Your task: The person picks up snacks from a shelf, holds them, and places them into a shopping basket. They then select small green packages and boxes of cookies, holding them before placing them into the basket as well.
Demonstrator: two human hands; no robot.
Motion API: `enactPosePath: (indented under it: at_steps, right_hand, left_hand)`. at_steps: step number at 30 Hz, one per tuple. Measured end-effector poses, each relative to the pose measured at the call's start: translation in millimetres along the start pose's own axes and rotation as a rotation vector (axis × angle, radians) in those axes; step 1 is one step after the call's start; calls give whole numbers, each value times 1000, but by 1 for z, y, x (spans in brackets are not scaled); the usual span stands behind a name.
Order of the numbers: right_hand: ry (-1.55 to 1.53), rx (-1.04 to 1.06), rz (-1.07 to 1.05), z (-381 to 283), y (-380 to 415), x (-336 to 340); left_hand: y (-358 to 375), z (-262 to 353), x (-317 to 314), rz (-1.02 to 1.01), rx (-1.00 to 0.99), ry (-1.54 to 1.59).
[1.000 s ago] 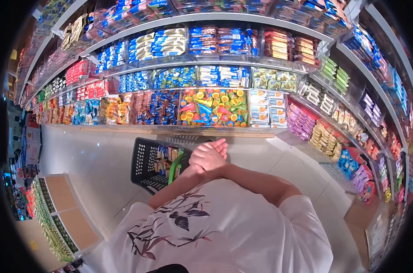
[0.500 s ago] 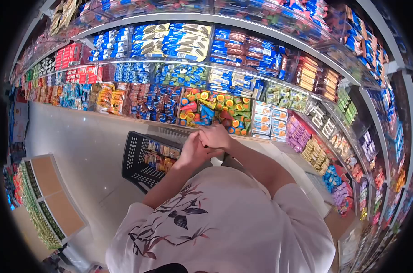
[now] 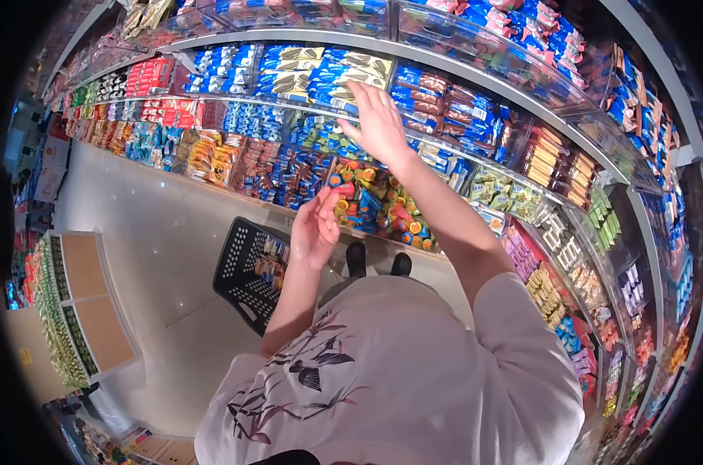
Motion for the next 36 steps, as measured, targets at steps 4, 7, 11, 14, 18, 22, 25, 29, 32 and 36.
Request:
enactPosePath:
  at_steps: [4,7,11,14,18,22,25,29,32,36]
  right_hand:
    - [209,10,-90,20,-41,-35]
    - [270,-52,-200,28,-58,-41]
    - [367,-109,-320,34,-69,-43]
    - [407,-120,-353,37,-75,-44]
    - [363,-130,-421,41,-83,-50]
    - [346,-203,-581,44,-85,-57]
    - [288,-169,-532,45,-85,-58]
    - [283,-75,-443,42,-77,-53]
    - [178,-77,-457,44,-75,-51]
    - [118,-84,-380,36,-72,-26]
  left_hand:
    - [-3,-10,2,-7,25,1]
    - [-3,-23,2,-1,79,9]
    - [-4,-19,3,-11,56,-20]
    - [-14,-8,11,-10,23,-69]
    - [-55,34,6,123,-92,-325]
    - [-116,87,-41,107,-271,-640]
    - [-151,118,-42,201,-414,-814]
    - [-166,166,-43,348,-692,-1238]
    - [-164,182,-61,443,-804,-1652]
    - [-174,168,-79,455,-752,-2186]
Point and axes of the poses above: each hand's wrist, its own y-axis away from the middle knuckle, its own x-axis out of the back of the hand, z = x × y, the point moved 10 cm from there along -y, towards the middle knuckle, and after that the axes turned 13 degrees about -z, right-handed, at the moved point
